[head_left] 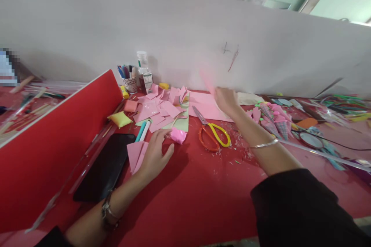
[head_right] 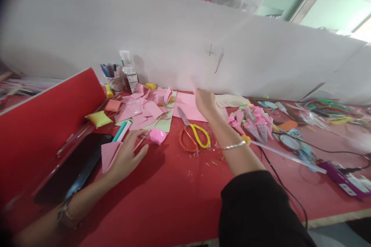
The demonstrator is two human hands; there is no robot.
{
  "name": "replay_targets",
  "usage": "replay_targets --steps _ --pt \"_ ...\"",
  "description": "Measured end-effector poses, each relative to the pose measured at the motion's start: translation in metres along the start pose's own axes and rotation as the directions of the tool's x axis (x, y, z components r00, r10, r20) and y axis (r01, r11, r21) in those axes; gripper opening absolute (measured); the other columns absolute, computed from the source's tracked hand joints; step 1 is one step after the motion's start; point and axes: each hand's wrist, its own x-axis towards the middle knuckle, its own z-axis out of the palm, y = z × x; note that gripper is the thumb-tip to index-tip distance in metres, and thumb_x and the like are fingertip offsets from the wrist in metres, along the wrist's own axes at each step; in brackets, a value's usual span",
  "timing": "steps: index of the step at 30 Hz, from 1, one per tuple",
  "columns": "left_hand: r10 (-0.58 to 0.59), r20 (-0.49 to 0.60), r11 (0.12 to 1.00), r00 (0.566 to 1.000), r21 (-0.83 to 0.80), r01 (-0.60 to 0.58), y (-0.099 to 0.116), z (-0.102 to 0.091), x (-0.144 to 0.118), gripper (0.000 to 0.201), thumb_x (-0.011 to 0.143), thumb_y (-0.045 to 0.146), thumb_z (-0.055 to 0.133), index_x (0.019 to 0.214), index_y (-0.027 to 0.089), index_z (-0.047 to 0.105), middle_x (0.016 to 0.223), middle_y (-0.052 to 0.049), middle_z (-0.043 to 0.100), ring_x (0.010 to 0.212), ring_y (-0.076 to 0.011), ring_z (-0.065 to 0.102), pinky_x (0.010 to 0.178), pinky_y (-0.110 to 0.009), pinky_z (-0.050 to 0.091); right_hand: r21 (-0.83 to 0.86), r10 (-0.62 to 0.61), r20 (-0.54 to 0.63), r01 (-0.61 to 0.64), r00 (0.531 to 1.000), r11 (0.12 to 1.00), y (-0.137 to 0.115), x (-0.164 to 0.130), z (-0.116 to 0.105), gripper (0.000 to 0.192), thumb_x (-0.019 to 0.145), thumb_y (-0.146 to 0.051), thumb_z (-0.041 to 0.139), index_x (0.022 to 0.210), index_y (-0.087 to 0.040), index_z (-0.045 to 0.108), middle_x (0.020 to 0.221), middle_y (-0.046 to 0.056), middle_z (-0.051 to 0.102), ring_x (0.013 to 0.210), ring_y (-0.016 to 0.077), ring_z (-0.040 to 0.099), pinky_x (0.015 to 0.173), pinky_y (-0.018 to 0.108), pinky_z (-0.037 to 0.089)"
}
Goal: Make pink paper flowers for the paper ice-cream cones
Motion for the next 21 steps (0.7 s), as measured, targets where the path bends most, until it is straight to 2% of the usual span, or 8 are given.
replay_targets --steps 2,3,6,9,11,13,17,21 --pt "0.039 0.003 0.999 0.999 0.035 -0.039 0.003 -0.003 0.001 0.024 0.073 0.020 0.043 0.096 0.018 0.049 0.098 -0.008 0.052 0.098 -0.0214 0.046 0.089 -0.039 0.035 0.110 -0.077 -0.066 0.084 0.995 0.990 0.000 -0.012 -0.012 0.023 0.085 -0.022 0.035 0.092 -0.012 0.055 0.083 0.010 0.061 0.080 0.0196 0.059 0.067 0.029 0.043" --pt "0.031 0.021 0.999 0.999 0.023 -0.032 0.003 -0.004 0.000 0.024 0.073 0.022 0.045 0.096 0.018 0.050 0.100 -0.008 0.052 0.100 -0.0224 0.045 0.091 -0.041 0.033 0.367 -0.116 -0.136 0.159 0.984 0.916 0.000 -0.020 -0.016 0.020 0.082 -0.022 0.039 0.087 -0.012 0.055 0.073 0.006 0.060 0.066 0.0154 0.059 0.059 0.025 0.043" --pt "-0.044 0.131 0.988 0.990 -0.138 0.063 0.004 -0.005 -0.002 0.033 0.072 0.030 0.048 0.103 0.018 0.050 0.111 -0.010 0.050 0.111 -0.0251 0.040 0.096 -0.043 0.029 0.893 -0.108 -0.140 0.172 0.984 0.416 -0.003 -0.054 -0.013 0.016 0.072 -0.028 0.052 0.081 -0.015 0.054 0.061 -0.001 0.057 0.051 0.0097 0.053 0.048 0.021 0.042" --pt "-0.039 0.297 0.889 0.954 -0.426 0.169 0.005 -0.005 -0.005 0.052 0.070 0.044 0.051 0.114 0.017 0.046 0.120 -0.012 0.048 0.118 -0.0267 0.037 0.098 -0.042 0.028 0.998 -0.139 0.016 -0.007 0.990 0.068 -0.009 -0.090 0.004 0.030 0.061 -0.029 0.061 0.088 -0.018 0.053 0.072 -0.001 0.061 0.058 0.0094 0.054 0.049 0.020 0.044" --pt "-0.062 0.368 0.785 0.928 -0.556 0.273 0.008 -0.004 -0.007 0.068 0.062 0.057 0.054 0.115 0.015 0.046 0.120 -0.013 0.050 0.117 -0.0289 0.038 0.097 -0.042 0.031 0.984 -0.173 0.178 -0.177 0.969 0.016 -0.013 -0.110 0.019 0.032 0.058 -0.027 0.064 0.087 -0.018 0.054 0.071 -0.002 0.061 0.055 0.0090 0.053 0.048 0.020 0.044" --pt "-0.244 0.400 0.696 0.883 -0.562 0.447 0.011 -0.004 -0.007 0.072 0.055 0.062 0.057 0.109 0.014 0.053 0.117 -0.015 0.053 0.115 -0.0311 0.041 0.095 -0.043 0.034 0.963 -0.180 0.271 -0.268 0.946 0.037 -0.015 -0.124 0.032 0.026 0.056 -0.025 0.065 0.078 -0.017 0.055 0.065 -0.003 0.060 0.050 0.0082 0.051 0.048 0.022 0.045" --pt "-0.629 0.306 0.535 0.715 -0.496 0.684 0.015 -0.003 -0.004 0.043 0.063 0.047 0.058 0.090 0.014 0.062 0.106 -0.012 0.061 0.106 -0.0279 0.051 0.093 -0.042 0.037 0.930 -0.251 0.354 -0.367 0.901 -0.002 -0.015 -0.135 0.051 0.020 0.056 -0.028 0.066 0.067 -0.017 0.055 0.057 -0.002 0.060 0.048 0.0101 0.053 0.050 0.025 0.047" --pt "-0.553 0.404 0.471 0.729 -0.570 0.673 0.012 -0.002 -0.005 0.030 0.059 0.034 0.065 0.082 0.014 0.064 0.090 -0.009 0.068 0.088 -0.0248 0.060 0.079 -0.038 0.048 0.873 -0.043 0.450 -0.450 0.892 -0.191 -0.009 -0.132 0.058 0.027 0.063 -0.042 0.059 0.079 -0.020 0.057 0.075 0.003 0.066 0.070 0.0179 0.062 0.063 0.031 0.050"
